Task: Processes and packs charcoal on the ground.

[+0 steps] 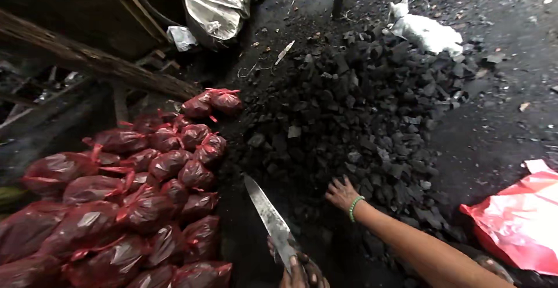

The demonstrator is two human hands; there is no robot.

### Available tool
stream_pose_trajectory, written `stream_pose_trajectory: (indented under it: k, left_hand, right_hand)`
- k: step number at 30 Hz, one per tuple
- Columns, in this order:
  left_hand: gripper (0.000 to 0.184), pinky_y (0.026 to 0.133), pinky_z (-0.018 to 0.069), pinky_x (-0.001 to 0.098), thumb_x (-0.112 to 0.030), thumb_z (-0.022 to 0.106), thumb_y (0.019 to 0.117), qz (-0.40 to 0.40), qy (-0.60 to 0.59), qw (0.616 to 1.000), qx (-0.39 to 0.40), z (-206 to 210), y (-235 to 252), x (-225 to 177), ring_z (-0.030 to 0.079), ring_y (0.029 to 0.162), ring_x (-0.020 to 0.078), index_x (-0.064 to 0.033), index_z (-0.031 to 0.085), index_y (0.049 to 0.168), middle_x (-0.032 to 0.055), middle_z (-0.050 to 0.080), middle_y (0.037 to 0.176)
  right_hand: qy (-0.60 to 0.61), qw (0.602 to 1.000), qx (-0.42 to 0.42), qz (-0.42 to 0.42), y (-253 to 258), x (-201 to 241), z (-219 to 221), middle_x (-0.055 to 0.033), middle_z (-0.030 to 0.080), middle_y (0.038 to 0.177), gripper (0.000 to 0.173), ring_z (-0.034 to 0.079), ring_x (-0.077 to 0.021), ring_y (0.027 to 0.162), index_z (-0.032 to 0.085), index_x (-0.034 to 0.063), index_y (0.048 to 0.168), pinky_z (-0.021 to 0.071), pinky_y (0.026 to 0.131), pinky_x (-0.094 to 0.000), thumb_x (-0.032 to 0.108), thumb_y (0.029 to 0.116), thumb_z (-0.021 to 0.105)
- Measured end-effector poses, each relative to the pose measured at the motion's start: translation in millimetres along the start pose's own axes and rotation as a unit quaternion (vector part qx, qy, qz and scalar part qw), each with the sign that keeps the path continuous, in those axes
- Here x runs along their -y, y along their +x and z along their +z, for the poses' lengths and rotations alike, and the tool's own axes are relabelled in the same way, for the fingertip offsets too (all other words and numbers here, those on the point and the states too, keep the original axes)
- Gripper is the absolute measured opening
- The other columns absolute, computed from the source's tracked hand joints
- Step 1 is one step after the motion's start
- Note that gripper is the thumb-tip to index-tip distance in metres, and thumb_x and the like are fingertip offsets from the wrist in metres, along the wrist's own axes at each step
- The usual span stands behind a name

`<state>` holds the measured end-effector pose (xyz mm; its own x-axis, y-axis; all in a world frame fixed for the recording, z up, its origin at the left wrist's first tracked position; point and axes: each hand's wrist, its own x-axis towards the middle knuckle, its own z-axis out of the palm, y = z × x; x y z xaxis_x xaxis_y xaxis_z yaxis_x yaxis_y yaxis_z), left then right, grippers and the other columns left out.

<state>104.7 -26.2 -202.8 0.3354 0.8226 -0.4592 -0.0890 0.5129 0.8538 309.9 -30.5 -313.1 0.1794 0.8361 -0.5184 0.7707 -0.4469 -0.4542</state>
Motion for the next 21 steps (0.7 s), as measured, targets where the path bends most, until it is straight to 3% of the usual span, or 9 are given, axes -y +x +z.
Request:
stream_pose_trajectory:
  k: [3, 5, 8, 11, 13, 14, 17, 19, 21]
  left_hand:
    - [0.034, 0.031, 0.0413, 0.0196, -0.022, 0.023, 0.1134, -0.003, 0.039, 0.999, 0.005, 4, -1, 2, 0.043, 0.032, 0.0046, -0.0029, 0.049, 0.104, -0.0048, 0.044, 0.050]
    - [0.033, 0.031, 0.0399, 0.0191, -0.023, 0.024, 0.1135, -0.017, 0.053, 0.998, 0.015, 13, -9, 2, 0.041, 0.032, 0.0043, -0.0031, 0.049, 0.105, -0.0042, 0.043, 0.051]
    - [0.030, 0.031, 0.0376, 0.0176, -0.023, 0.028, 0.1135, -0.047, 0.081, 0.995, 0.020, 29, -20, 0, 0.039, 0.033, 0.0036, -0.0040, 0.049, 0.103, -0.0036, 0.043, 0.051]
    - [0.027, 0.031, 0.0360, 0.0172, -0.020, 0.033, 0.1127, -0.058, 0.143, 0.987, 0.038, 43, -26, 2, 0.038, 0.034, 0.0034, -0.0014, 0.051, 0.105, -0.0023, 0.043, 0.054]
    - [0.026, 0.033, 0.0353, 0.0175, -0.020, 0.034, 0.1127, -0.061, 0.197, 0.976, 0.070, 51, -31, 8, 0.037, 0.035, 0.0038, -0.0011, 0.051, 0.107, -0.0023, 0.042, 0.056]
    - [0.027, 0.034, 0.0360, 0.0181, -0.021, 0.035, 0.1126, -0.063, 0.220, 0.969, 0.088, 55, -34, 12, 0.038, 0.036, 0.0047, -0.0003, 0.052, 0.109, -0.0017, 0.042, 0.057]
    - [0.029, 0.037, 0.0378, 0.0202, -0.021, 0.037, 0.1122, -0.072, 0.303, 0.938, 0.150, 65, -43, 22, 0.040, 0.040, 0.0070, 0.0025, 0.054, 0.111, 0.0004, 0.044, 0.061]
    - [0.031, 0.040, 0.0398, 0.0212, -0.022, 0.037, 0.1122, -0.079, 0.364, 0.907, 0.196, 70, -49, 31, 0.043, 0.043, 0.0082, 0.0031, 0.056, 0.112, 0.0009, 0.045, 0.063]
    - [0.033, 0.044, 0.0423, 0.0234, -0.023, 0.039, 0.1118, -0.072, 0.431, 0.867, 0.240, 74, -55, 41, 0.046, 0.047, 0.0095, 0.0032, 0.058, 0.117, 0.0019, 0.047, 0.066]
  right_hand:
    - [0.071, 0.996, -0.050, 0.027, -30, -26, -10, -0.0247, 0.043, 0.156, 0.046, 0.032, -0.0477, 0.149, 0.060, 0.0117, 0.143, 0.0329, 0.113, -0.0706, -0.001, 0.0984, 0.060]
    - [0.167, 0.973, -0.154, 0.042, -55, -42, -18, -0.0248, 0.050, 0.149, 0.044, 0.047, -0.0459, 0.139, 0.063, 0.0123, 0.140, 0.0425, 0.110, -0.0630, 0.014, 0.0967, 0.070]
    - [0.391, 0.851, -0.344, 0.067, -104, -68, -24, -0.0230, 0.068, 0.126, 0.036, 0.066, -0.0366, 0.116, 0.065, 0.0010, 0.132, 0.0498, 0.102, -0.0565, 0.021, 0.1011, 0.066]
    - [0.562, 0.710, -0.391, 0.165, -150, -100, -9, -0.0230, 0.065, 0.112, 0.044, 0.064, -0.0297, 0.096, 0.060, -0.0032, 0.132, 0.0530, 0.087, -0.0507, 0.032, 0.1107, 0.045]
    - [0.591, 0.667, -0.384, 0.244, -178, -120, 14, -0.0261, 0.064, 0.117, 0.050, 0.063, -0.0333, 0.097, 0.057, -0.0022, 0.137, 0.0513, 0.086, -0.0532, 0.037, 0.1119, 0.040]
    - [0.582, 0.667, -0.377, 0.272, -189, -130, 27, -0.0255, 0.064, 0.113, 0.048, 0.064, -0.0336, 0.092, 0.056, -0.0009, 0.137, 0.0525, 0.082, -0.0526, 0.037, 0.1120, 0.040]
    - [0.567, 0.706, -0.301, 0.298, -217, -150, 65, -0.0299, 0.062, 0.124, 0.043, 0.067, -0.0417, 0.099, 0.049, 0.0034, 0.145, 0.0545, 0.086, -0.0577, 0.028, 0.1100, 0.049]
    - [0.491, 0.782, -0.236, 0.302, -230, -155, 88, -0.0296, 0.062, 0.128, 0.044, 0.065, -0.0429, 0.108, 0.051, 0.0025, 0.144, 0.0516, 0.094, -0.0591, 0.023, 0.1058, 0.059]
    - [0.390, 0.853, -0.147, 0.314, -237, -148, 96, -0.0298, 0.057, 0.140, 0.051, 0.054, -0.0467, 0.131, 0.053, 0.0049, 0.146, 0.0406, 0.111, -0.0619, 0.024, 0.1012, 0.067]
